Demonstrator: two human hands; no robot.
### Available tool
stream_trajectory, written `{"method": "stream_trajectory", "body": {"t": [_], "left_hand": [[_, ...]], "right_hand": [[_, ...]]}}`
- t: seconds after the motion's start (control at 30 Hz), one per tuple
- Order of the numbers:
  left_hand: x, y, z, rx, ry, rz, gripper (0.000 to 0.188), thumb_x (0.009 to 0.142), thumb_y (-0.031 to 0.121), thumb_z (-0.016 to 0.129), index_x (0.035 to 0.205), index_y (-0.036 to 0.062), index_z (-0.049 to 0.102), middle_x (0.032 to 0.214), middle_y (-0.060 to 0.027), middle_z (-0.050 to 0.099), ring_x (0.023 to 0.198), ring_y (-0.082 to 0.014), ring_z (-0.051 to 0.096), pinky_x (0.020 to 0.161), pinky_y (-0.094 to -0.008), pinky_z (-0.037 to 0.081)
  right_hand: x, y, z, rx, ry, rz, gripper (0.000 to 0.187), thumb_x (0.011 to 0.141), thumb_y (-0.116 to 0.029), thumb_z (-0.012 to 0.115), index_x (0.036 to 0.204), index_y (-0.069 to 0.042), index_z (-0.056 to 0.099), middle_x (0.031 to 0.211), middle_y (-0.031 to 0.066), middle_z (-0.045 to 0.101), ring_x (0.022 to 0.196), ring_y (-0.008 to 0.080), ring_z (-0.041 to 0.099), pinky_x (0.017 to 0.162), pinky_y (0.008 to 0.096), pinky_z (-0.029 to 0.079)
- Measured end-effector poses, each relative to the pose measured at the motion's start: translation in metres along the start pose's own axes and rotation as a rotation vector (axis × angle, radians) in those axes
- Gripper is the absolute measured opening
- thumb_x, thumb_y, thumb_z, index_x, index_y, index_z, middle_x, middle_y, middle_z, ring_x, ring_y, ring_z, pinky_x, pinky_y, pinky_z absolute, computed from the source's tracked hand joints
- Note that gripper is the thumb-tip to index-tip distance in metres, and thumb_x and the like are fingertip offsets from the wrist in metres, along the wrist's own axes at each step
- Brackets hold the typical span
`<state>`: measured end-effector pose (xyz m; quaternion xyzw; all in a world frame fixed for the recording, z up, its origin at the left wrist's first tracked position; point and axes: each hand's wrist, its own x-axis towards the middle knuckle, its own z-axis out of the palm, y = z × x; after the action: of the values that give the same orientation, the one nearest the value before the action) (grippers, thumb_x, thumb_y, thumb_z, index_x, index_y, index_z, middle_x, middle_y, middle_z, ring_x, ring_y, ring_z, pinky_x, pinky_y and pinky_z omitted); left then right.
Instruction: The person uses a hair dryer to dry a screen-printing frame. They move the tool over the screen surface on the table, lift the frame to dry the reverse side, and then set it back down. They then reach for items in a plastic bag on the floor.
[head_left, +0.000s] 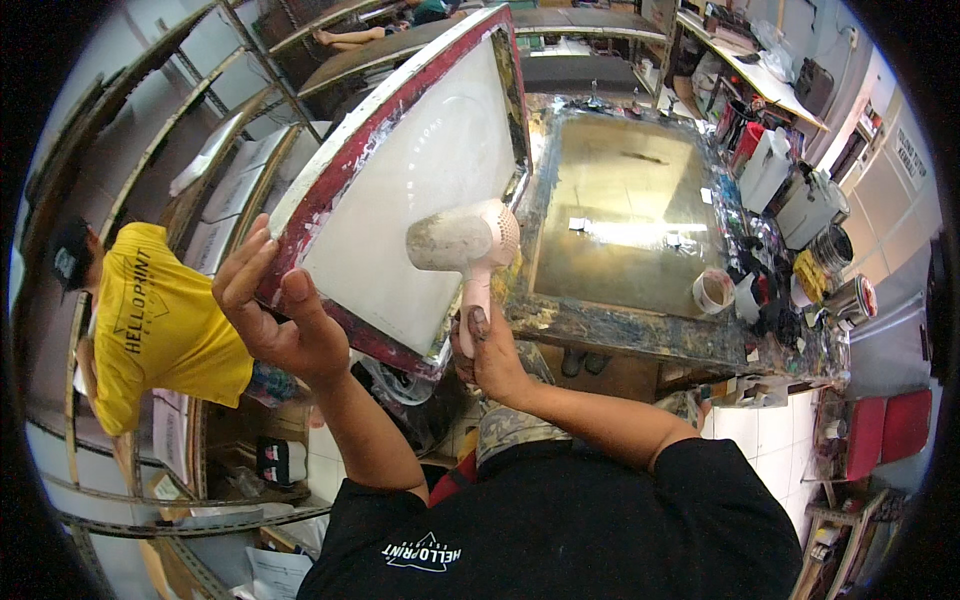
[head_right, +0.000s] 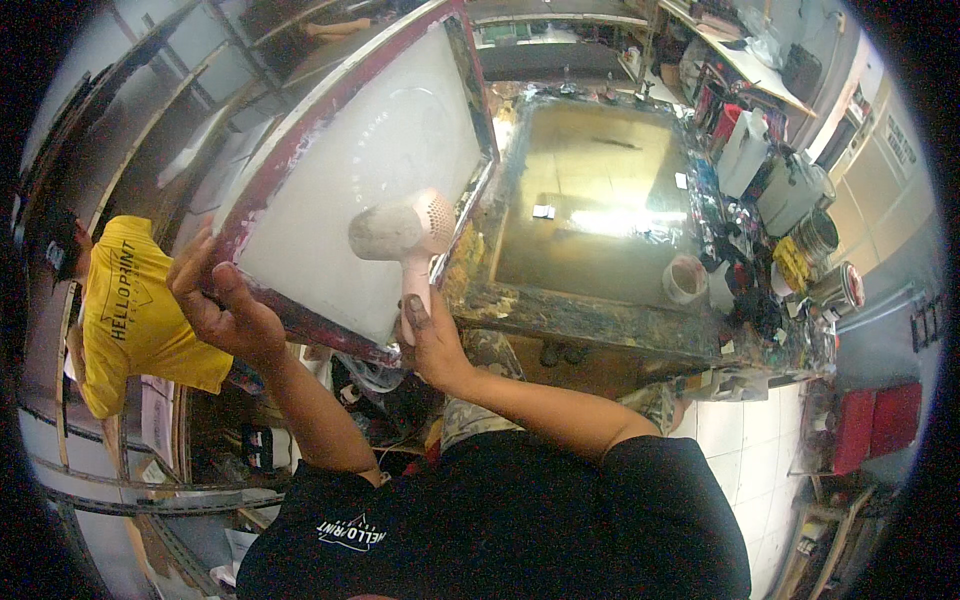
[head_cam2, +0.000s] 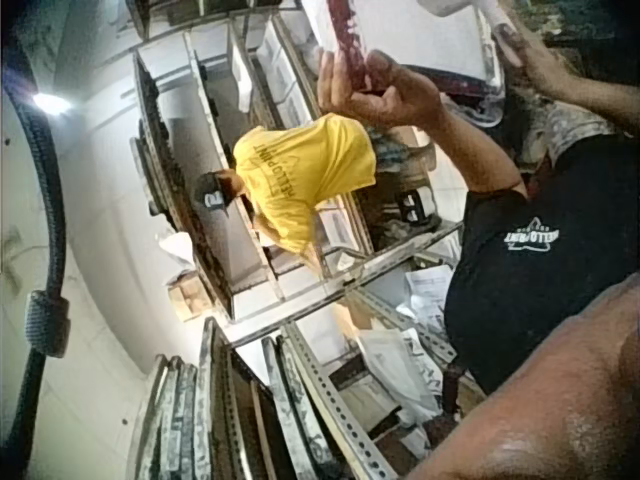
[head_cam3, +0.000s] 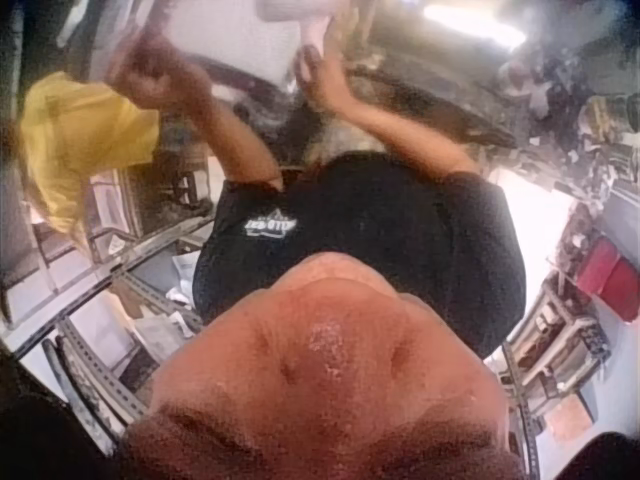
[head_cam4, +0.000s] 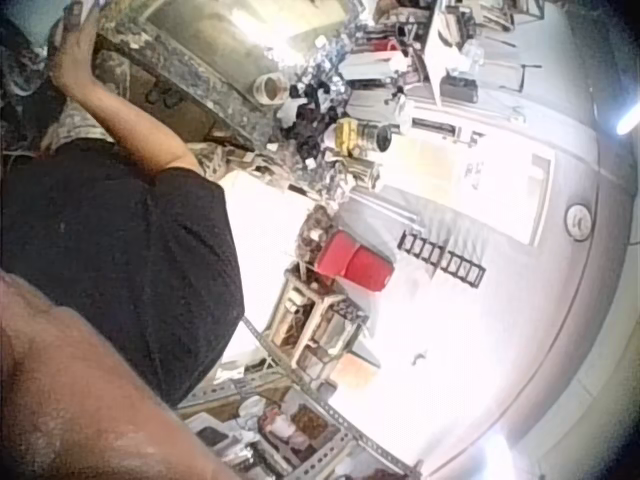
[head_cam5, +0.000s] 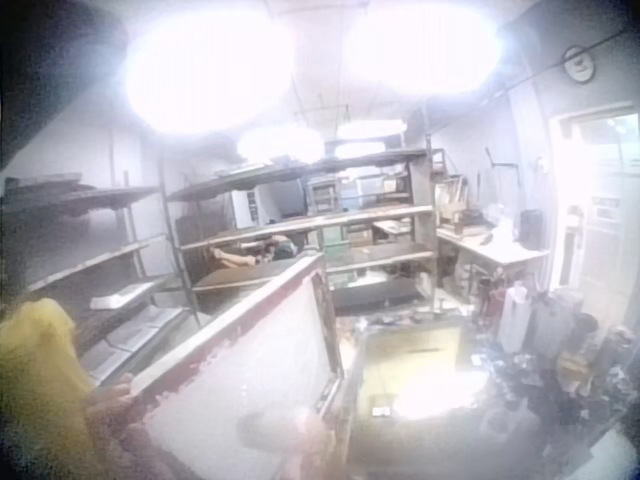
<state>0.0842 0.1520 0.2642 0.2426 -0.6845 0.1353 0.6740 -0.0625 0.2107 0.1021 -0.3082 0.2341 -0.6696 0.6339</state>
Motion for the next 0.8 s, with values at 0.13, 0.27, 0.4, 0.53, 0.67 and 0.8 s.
{"method": "stream_trajectory", "body": {"t": [0.13, 0.27, 0.4, 0.53, 0.67, 0.8], "left_hand": [[0.001, 0.003, -0.001, 0.038, 0.004, -0.011, 0.034, 0.101, 0.034, 0.059, 0.112, 0.0014, 0.057, 0.115, -0.0145, 0.058, 0.116, -0.0306, 0.06, 0.102, -0.0432, 0.047], [0.0, 0.0, 0.0, 0.031, 0.005, -0.015, 0.035, 0.101, 0.034, 0.059, 0.112, 0.0007, 0.057, 0.115, -0.0152, 0.058, 0.116, -0.0308, 0.06, 0.102, -0.0434, 0.047], [-0.001, -0.001, 0.001, 0.032, 0.021, -0.023, 0.034, 0.101, 0.033, 0.059, 0.112, 0.0002, 0.057, 0.115, -0.0156, 0.058, 0.115, -0.031, 0.06, 0.102, -0.0439, 0.046], [-0.001, -0.002, -0.001, 0.056, 0.013, -0.011, 0.035, 0.101, 0.033, 0.059, 0.111, -0.0001, 0.057, 0.114, -0.0156, 0.058, 0.115, -0.0317, 0.06, 0.102, -0.0443, 0.047], [-0.001, -0.001, 0.002, 0.038, 0.022, -0.017, 0.034, 0.101, 0.033, 0.058, 0.111, -0.0002, 0.057, 0.113, -0.0154, 0.058, 0.114, -0.0322, 0.061, 0.102, -0.0447, 0.046], [0.0, 0.002, 0.004, 0.052, 0.03, -0.016, 0.033, 0.101, 0.032, 0.058, 0.111, 0.0001, 0.057, 0.113, -0.0153, 0.058, 0.114, -0.0319, 0.061, 0.102, -0.0451, 0.046]], "right_hand": [[0.005, -0.004, 0.008, -0.033, -0.163, -0.136, 0.043, 0.105, -0.048, 0.045, 0.117, -0.007, 0.04, 0.073, 0.001, 0.046, 0.057, 0.0088, 0.041, 0.048, 0.0249, 0.035], [-0.004, -0.012, 0.013, -0.086, -0.238, -0.085, 0.044, 0.105, -0.046, 0.044, 0.116, -0.004, 0.041, 0.077, 0.0016, 0.047, 0.064, 0.0096, 0.042, 0.056, 0.0269, 0.038], [-0.007, 0.003, 0.008, -0.291, -0.189, -0.154, 0.045, 0.105, -0.042, 0.044, 0.123, -0.001, 0.041, 0.082, 0.0058, 0.053, 0.069, 0.0159, 0.048, 0.064, 0.0326, 0.043], [-0.008, 0.002, 0.005, -0.377, -0.226, -0.165, 0.046, 0.106, -0.037, 0.044, 0.132, 0.0, 0.04, 0.088, 0.0084, 0.057, 0.074, 0.0187, 0.051, 0.068, 0.0347, 0.045], [-0.023, 0.023, -0.015, -0.376, -0.178, -0.08, 0.043, 0.107, -0.036, 0.043, 0.134, -0.002, 0.04, 0.085, 0.0052, 0.055, 0.07, 0.0156, 0.049, 0.064, 0.0318, 0.044], [-0.024, 0.028, -0.032, -0.221, 0.001, 0.093, 0.043, 0.106, -0.041, 0.043, 0.131, -0.006, 0.043, 0.081, 0.0018, 0.051, 0.063, 0.0116, 0.047, 0.054, 0.0278, 0.042]]}}
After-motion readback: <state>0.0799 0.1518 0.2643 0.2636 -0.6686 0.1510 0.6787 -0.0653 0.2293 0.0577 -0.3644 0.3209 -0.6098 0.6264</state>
